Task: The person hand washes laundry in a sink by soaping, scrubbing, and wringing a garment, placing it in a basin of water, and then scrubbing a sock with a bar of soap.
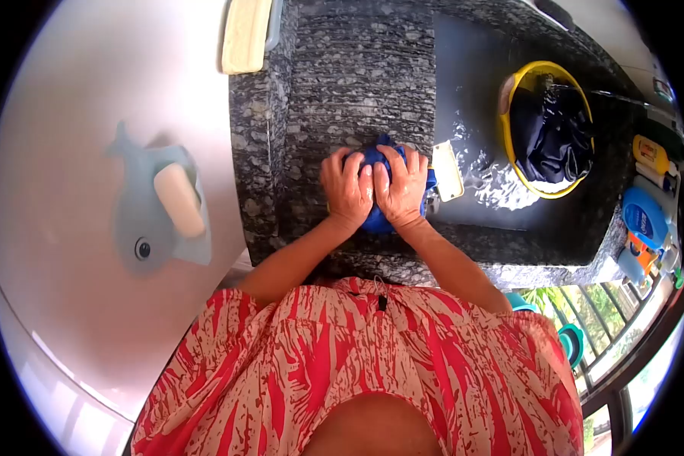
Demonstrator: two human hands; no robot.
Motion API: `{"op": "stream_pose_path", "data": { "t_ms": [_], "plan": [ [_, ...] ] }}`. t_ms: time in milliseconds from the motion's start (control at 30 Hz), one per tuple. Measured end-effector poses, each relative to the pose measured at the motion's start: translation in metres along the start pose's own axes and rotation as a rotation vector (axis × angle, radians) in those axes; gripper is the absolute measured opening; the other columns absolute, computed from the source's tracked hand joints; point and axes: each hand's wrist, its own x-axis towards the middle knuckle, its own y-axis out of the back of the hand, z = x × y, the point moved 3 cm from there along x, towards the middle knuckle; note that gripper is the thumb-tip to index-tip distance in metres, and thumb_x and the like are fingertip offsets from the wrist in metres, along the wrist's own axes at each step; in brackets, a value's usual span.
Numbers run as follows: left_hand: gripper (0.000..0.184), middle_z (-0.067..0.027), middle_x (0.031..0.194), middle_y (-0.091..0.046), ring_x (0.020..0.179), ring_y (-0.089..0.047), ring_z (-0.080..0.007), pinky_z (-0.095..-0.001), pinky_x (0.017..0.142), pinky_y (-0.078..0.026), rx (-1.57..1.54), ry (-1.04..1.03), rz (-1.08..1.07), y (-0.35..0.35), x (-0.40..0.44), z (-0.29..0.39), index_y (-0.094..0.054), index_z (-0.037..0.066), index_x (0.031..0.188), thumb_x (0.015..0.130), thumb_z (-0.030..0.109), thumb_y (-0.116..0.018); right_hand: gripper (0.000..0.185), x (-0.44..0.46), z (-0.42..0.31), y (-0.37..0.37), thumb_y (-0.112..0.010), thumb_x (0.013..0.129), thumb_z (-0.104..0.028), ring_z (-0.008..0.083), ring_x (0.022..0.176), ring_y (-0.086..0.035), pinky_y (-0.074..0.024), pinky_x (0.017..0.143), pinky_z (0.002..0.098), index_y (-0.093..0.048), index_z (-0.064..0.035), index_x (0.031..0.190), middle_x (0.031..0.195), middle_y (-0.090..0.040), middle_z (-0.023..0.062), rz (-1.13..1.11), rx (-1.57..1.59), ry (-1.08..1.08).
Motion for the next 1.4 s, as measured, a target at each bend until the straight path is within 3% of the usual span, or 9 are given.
{"op": "stream_pose_path", "data": {
  "t_ms": [133,633,900,933,1033,1067,1167,1233,1400],
  "plan": [
    [0.013,-0.0092,0.087,-0.058,0.079,-0.051,-0.0324,-0.0440,0.069,-0.041,-0.078,-0.121,-0.079,-0.008,0.029,-0.008,-0.058,0.007,0.086,0.079,0.017,-0.052,0.011,0.021,0.012,-0.010,-0.057,0.077,-0.015,0.0327,0.074,-0.052,-0.0450,0.068,0.0418,-0.064,-0.0092,0.084,0.080,-0.056,0.0097,-0.029,0.019,0.045],
    [0.014,-0.0126,0.075,-0.060,0.076,-0.058,-0.0359,-0.0470,0.066,-0.047,0.039,-0.024,-0.006,-0.022,0.049,-0.009,-0.054,0.004,0.073,0.081,0.016,-0.052,0.020,0.060,0.038,-0.031,-0.049,0.082,-0.022,0.0323,0.090,-0.062,-0.0521,0.076,0.0444,-0.063,-0.0078,0.079,0.094,-0.065,0.0124,-0.337,-0.058,0.070],
    [0.063,-0.0271,0.113,-0.060,0.113,-0.053,-0.0436,-0.0556,0.088,-0.044,-0.188,0.802,-0.351,-0.009,0.028,-0.062,-0.056,-0.002,0.115,0.094,0.055,-0.039,0.063,0.042,0.022,0.080,-0.069,0.077,-0.022,0.0393,0.127,-0.042,-0.0381,0.104,0.0427,-0.048,-0.0160,0.135,0.131,-0.049,0.0231,-0.738,0.241,0.064],
    [0.059,-0.0183,0.092,-0.065,0.086,-0.063,-0.0357,-0.0489,0.062,-0.050,-0.414,1.061,-0.228,0.003,0.014,-0.042,-0.058,0.004,0.105,0.094,0.058,-0.040,0.071,0.028,0.026,0.085,-0.073,0.069,-0.013,0.0437,0.117,-0.049,-0.0426,0.099,0.0444,-0.045,-0.0174,0.134,0.133,-0.046,0.0230,-0.668,0.148,0.158],
    [0.053,-0.0083,0.076,-0.065,0.053,-0.058,-0.0246,-0.0351,0.042,-0.044,-1.417,1.410,-0.825,0.017,-0.008,-0.033,-0.063,0.012,0.098,0.093,0.060,-0.041,0.063,0.001,0.023,0.086,-0.071,0.069,-0.011,0.0455,0.105,-0.056,-0.0473,0.093,0.0456,-0.049,-0.0158,0.127,0.130,-0.047,0.0248,-0.456,-0.063,-0.111],
    [0.043,-0.0013,0.061,-0.057,0.036,-0.042,-0.0130,-0.0243,0.031,-0.025,-1.384,1.521,-0.674,0.021,-0.004,-0.007,-0.059,0.016,0.083,0.094,0.055,-0.045,0.050,0.000,0.019,0.089,-0.069,0.069,-0.010,0.0433,0.095,-0.060,-0.0508,0.085,0.0462,-0.055,-0.0129,0.117,0.120,-0.054,0.0231,-0.296,0.004,-0.136],
    [0.039,0.0010,0.055,-0.052,0.037,-0.040,-0.0120,-0.0251,0.032,-0.022,-1.483,1.096,-0.772,0.032,0.048,0.017,-0.054,0.019,0.074,0.094,0.052,-0.045,0.034,0.043,0.009,0.115,-0.070,0.070,-0.010,0.0356,0.090,-0.064,-0.0526,0.080,0.0422,-0.064,-0.0081,0.103,0.094,-0.065,0.0192,0.091,0.089,0.044],
    [0.035,0.0041,0.056,-0.053,0.037,-0.038,-0.0106,-0.0245,0.035,-0.023,-1.515,0.861,-0.698,0.080,0.072,0.063,-0.055,0.022,0.073,0.093,0.050,-0.049,0.031,0.083,-0.032,0.168,-0.071,0.074,-0.010,0.0210,0.068,-0.065,-0.0524,0.065,0.0322,-0.063,-0.0029,0.103,0.084,-0.067,0.0127,0.113,0.461,0.047],
    [0.034,0.0019,0.066,-0.057,0.044,-0.042,-0.0115,-0.0246,0.041,-0.029,-1.494,0.630,-0.395,0.149,0.096,0.135,-0.060,0.016,0.085,0.093,0.048,-0.052,0.024,0.112,-0.137,0.276,-0.069,0.075,-0.008,0.0116,0.060,-0.054,-0.0414,0.052,0.0243,-0.060,-0.0068,0.098,0.076,-0.062,0.0017,0.176,0.915,0.043]
  ]
}}
